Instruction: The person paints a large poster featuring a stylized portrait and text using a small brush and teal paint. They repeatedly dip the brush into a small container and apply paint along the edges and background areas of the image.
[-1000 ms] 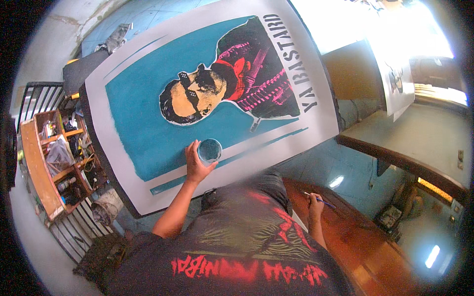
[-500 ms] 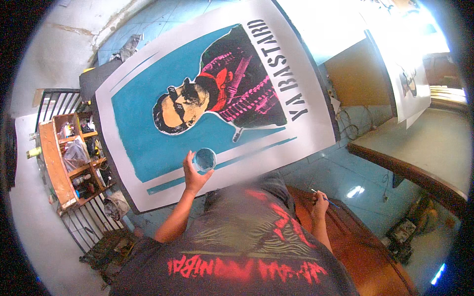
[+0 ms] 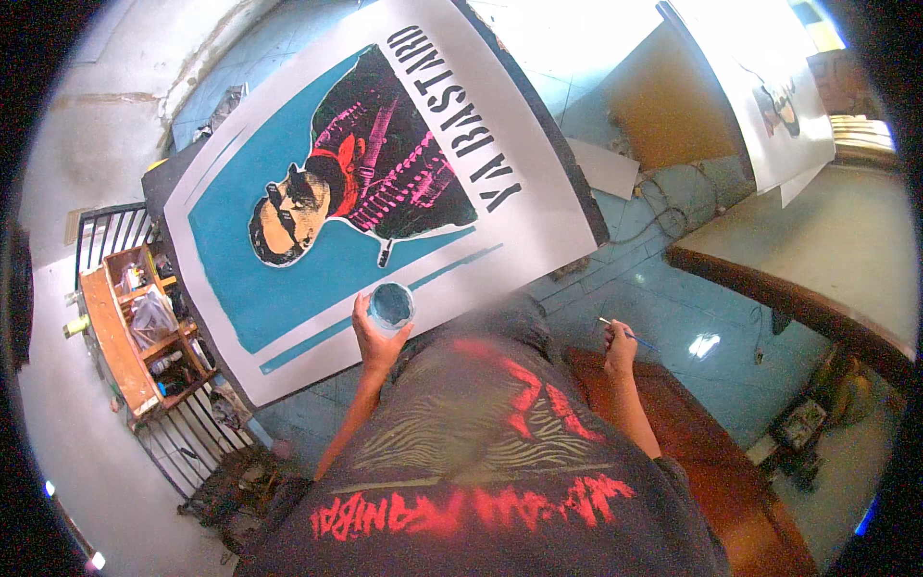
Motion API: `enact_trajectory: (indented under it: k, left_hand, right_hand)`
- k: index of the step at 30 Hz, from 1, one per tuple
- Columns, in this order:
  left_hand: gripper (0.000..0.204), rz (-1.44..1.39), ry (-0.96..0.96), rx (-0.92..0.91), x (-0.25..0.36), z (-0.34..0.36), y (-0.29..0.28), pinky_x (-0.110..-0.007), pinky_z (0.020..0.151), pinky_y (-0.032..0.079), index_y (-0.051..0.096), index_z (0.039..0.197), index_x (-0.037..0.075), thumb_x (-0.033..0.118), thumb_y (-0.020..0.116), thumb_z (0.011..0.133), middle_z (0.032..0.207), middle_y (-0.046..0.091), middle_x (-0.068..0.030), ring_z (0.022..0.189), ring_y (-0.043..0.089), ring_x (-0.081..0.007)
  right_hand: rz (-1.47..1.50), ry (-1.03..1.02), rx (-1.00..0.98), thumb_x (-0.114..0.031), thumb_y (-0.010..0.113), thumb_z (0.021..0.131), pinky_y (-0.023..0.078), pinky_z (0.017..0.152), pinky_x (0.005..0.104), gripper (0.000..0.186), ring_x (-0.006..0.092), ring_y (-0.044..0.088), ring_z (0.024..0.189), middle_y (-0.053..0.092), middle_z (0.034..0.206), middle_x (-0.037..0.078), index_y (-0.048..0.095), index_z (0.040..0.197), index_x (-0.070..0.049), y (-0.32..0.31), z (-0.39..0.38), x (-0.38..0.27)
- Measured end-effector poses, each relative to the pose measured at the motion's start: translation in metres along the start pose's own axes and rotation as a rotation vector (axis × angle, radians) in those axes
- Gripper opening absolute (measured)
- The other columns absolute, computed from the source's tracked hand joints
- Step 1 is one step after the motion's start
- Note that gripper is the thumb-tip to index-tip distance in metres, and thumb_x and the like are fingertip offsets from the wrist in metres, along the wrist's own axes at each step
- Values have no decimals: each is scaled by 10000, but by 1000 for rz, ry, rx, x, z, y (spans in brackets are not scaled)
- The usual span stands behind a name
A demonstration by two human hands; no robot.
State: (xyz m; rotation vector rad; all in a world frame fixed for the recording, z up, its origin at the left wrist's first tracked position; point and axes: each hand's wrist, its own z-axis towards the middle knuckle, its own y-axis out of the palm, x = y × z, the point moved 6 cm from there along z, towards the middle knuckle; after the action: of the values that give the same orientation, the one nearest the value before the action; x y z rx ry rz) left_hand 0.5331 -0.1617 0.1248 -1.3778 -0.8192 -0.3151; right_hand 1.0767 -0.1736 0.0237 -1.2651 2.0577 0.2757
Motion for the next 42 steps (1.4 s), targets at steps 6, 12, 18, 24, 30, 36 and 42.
enact_trajectory:
  k: [6,12,18,24,30,36,42]
  left_hand:
    - [1082,-35,27,1,18,-2,23,-500,1074,314,247,1460,13,314,876,632,1353,456,-218,1284,398,-394]
    - [1087,-73,75,-65,17,3,38,-493,1093,304,239,1465,23,321,874,635,1372,444,-207,1307,385,-385]
    - [1081,-71,124,-63,38,4,58,-489,1094,309,245,1467,18,315,871,637,1394,423,-210,1312,386,-383]
    - [1092,-38,56,59,73,3,91,-495,1079,318,238,1472,17,294,875,629,1359,456,-213,1278,413,-385]
    - [1077,-38,-113,268,140,1,140,-503,1056,343,229,1472,9,256,869,643,1339,462,-227,1250,436,-391]
    - [1090,-34,-214,346,189,-17,167,-502,1070,329,212,1480,7,265,868,648,1369,424,-236,1273,404,-399]
    - [1111,-20,-225,370,193,-40,186,-509,1080,307,215,1482,16,297,874,633,1380,416,-221,1285,391,-400]
  right_hand:
    - [2,-12,20,-234,653,901,389,507,233,101,70,523,615,624,773,-30,623,906,-138,-24,4,-20]
    - [66,-73,93,-224,645,911,363,471,238,150,84,494,584,594,756,-4,610,945,-82,-41,-11,-25]
    - [82,-96,63,-219,648,914,378,483,238,139,89,509,599,618,778,3,608,946,-89,-57,3,-49]
    - [87,-127,-70,-210,657,910,386,496,238,126,92,514,603,631,787,6,613,938,-96,-43,80,-105]
    - [31,-165,-175,-200,661,902,383,492,238,116,92,511,599,623,772,5,620,919,-92,-57,172,-186]
    - [-139,-235,-314,-175,659,896,405,497,247,118,96,512,595,586,731,6,624,904,-62,-61,207,-258]
    - [-163,-326,-384,-168,662,886,365,480,208,73,70,491,579,565,723,-28,629,922,-113,-22,219,-290]
